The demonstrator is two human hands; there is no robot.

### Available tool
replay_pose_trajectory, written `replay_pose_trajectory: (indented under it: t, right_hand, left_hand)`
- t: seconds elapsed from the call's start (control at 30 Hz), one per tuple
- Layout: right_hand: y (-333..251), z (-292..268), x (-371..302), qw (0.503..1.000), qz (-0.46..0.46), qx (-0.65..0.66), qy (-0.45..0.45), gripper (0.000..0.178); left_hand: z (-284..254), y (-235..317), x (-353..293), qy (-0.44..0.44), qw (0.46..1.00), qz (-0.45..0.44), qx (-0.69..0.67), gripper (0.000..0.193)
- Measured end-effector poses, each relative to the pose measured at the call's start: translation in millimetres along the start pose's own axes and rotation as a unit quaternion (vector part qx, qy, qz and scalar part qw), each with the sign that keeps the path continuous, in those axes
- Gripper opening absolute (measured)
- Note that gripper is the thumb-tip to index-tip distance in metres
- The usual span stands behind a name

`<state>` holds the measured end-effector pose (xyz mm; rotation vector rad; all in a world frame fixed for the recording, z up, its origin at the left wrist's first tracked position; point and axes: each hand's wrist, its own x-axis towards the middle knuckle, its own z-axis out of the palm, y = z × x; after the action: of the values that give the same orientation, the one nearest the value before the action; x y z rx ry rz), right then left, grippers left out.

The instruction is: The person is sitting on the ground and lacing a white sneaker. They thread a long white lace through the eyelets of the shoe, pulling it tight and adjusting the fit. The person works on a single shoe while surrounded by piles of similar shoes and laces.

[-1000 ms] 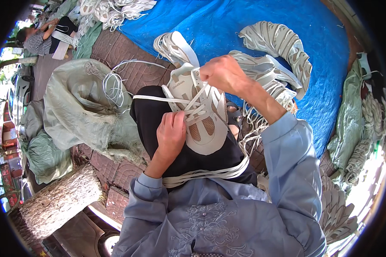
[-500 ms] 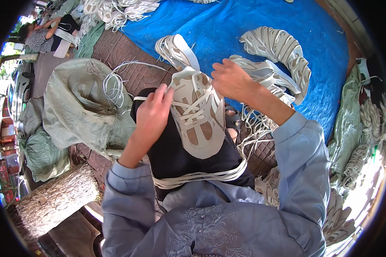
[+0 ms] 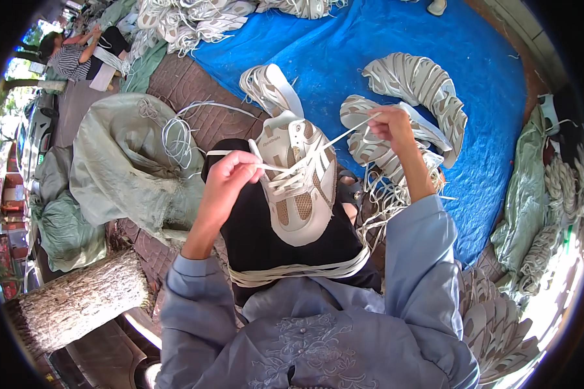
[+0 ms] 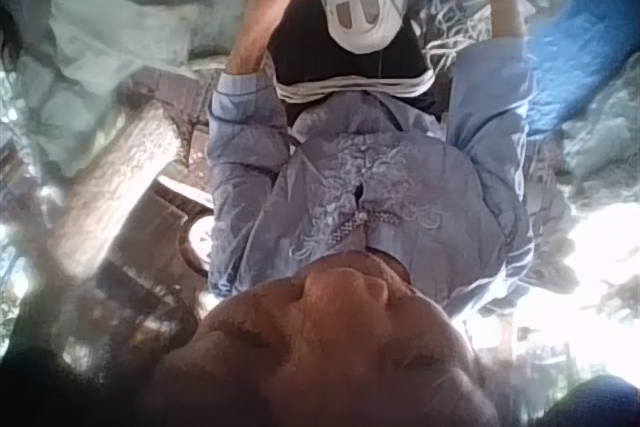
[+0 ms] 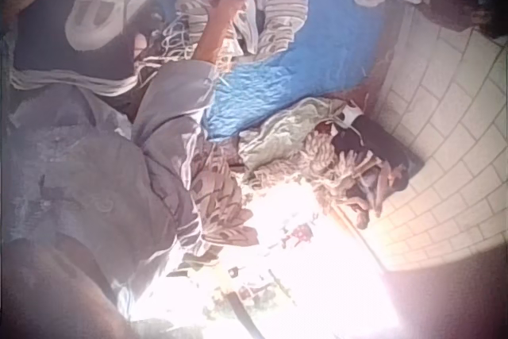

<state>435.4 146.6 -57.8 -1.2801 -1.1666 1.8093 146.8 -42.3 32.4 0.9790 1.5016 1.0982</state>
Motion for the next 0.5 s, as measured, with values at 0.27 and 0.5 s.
replay_pose_trajectory:
  t: [0.27,0.5]
  right_hand:
    - [-20.6,-113.5,18.9,0.924,-0.186,0.321,-0.096,0.016]
    - [-102.6,-421.0,6.8,0.947,-0.249,0.165,0.121,0.034]
  left_hand:
    - [-135.3,9.4,0.3,0.246,0.908,0.095,-0.327,0.015]
    - [-575.9,26.1,-119.7,0.432,0.894,0.113,-0.043,0.014]
